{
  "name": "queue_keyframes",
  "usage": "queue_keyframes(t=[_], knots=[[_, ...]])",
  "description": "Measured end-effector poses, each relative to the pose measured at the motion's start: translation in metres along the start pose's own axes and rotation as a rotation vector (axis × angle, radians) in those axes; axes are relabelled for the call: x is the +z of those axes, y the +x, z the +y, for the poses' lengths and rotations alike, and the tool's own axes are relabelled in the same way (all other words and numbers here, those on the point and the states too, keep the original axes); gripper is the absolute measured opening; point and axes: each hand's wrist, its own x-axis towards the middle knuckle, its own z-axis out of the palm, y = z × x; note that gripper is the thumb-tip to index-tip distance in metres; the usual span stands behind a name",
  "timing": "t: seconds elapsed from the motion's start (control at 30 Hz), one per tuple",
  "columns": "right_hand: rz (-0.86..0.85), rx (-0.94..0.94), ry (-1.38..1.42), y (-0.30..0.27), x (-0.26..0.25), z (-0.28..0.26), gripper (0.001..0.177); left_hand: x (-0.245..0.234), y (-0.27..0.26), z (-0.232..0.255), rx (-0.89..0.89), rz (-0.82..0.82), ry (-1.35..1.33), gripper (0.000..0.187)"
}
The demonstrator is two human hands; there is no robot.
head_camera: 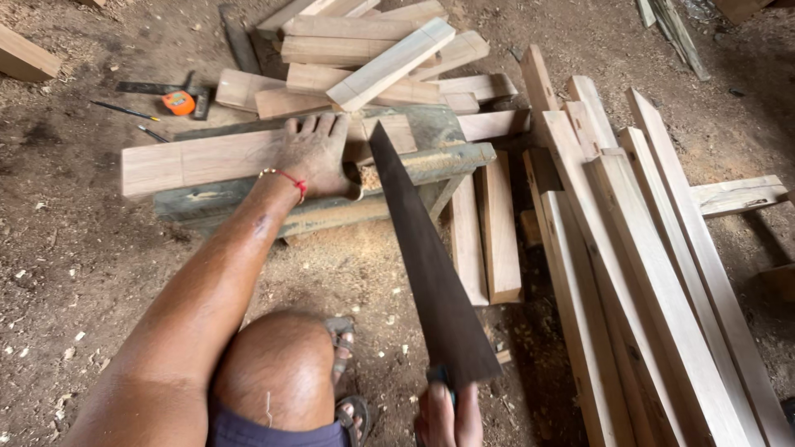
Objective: The person saws a piece of wood with a hand saw while holding it against a wooden bench, then positions another piece of wood to begin sawing it.
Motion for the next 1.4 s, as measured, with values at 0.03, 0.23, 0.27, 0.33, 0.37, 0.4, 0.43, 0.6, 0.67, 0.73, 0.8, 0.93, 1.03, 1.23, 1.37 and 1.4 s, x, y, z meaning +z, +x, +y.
queue_keyframes(t=[0.03,0.23,0.27,0.33,0.37,0.4,0.43,0.6,0.67,0.73,0.8,0.93,1.03,1.23,1.37,1.4], knots=[[0.016,-0.005,0.004,0.002,-0.001,0.007,0.042,-0.001,0.000,0.000,0.003,0.006,0.004,0.142],[-0.233,-0.361,-0.540,0.085,0.081,-0.035,0.050,-0.002,-0.002,0.000,-0.011,0.020,0.065,0.143],[-0.192,-0.363,-0.590,0.105,0.110,-0.047,0.052,-0.002,-0.002,0.000,-0.011,0.026,0.079,0.143],[-0.266,-0.424,-0.552,0.131,0.152,-0.067,0.048,-0.004,-0.005,-0.001,-0.004,0.036,0.094,0.140],[-0.282,-0.410,-0.541,0.137,0.161,-0.071,0.049,-0.004,-0.006,0.002,0.003,0.037,0.098,0.139],[-0.287,-0.416,-0.525,0.132,0.153,-0.068,0.047,-0.006,-0.006,0.004,0.000,0.025,0.088,0.140],[-0.293,-0.418,-0.510,0.122,0.139,-0.060,0.046,-0.008,-0.006,0.003,-0.004,0.009,0.077,0.141],[-0.210,-0.162,-0.089,0.012,0.022,-0.007,0.042,-0.011,-0.008,0.005,-0.008,-0.001,0.019,0.131],[-0.098,-0.061,-0.041,-0.012,0.000,0.002,0.045,-0.009,-0.006,0.003,-0.011,-0.029,-0.003,0.140],[-0.063,-0.082,-0.057,-0.009,0.003,0.001,0.048,-0.007,-0.003,0.002,0.001,0.006,0.006,0.140],[-0.139,-0.159,-0.209,0.010,0.019,-0.010,0.038,-0.005,-0.001,0.001,-0.003,0.004,0.017,0.142],[-0.265,-0.375,-0.524,0.098,0.118,-0.058,0.054,-0.006,-0.004,0.002,-0.023,0.004,0.048,0.141],[-0.294,-0.397,-0.589,0.118,0.153,-0.077,0.050,-0.007,-0.006,0.003,-0.018,0.014,0.060,0.138],[-0.275,-0.277,-0.315,0.028,0.018,-0.010,0.037,-0.008,-0.006,0.001,-0.007,0.005,-0.001,0.131],[-0.143,-0.189,-0.104,-0.001,-0.012,0.015,0.043,-0.010,-0.007,0.002,0.001,0.044,0.002,0.142],[-0.172,-0.221,-0.049,0.000,-0.006,0.013,0.043,-0.010,-0.004,0.002,0.004,0.045,0.012,0.140]])
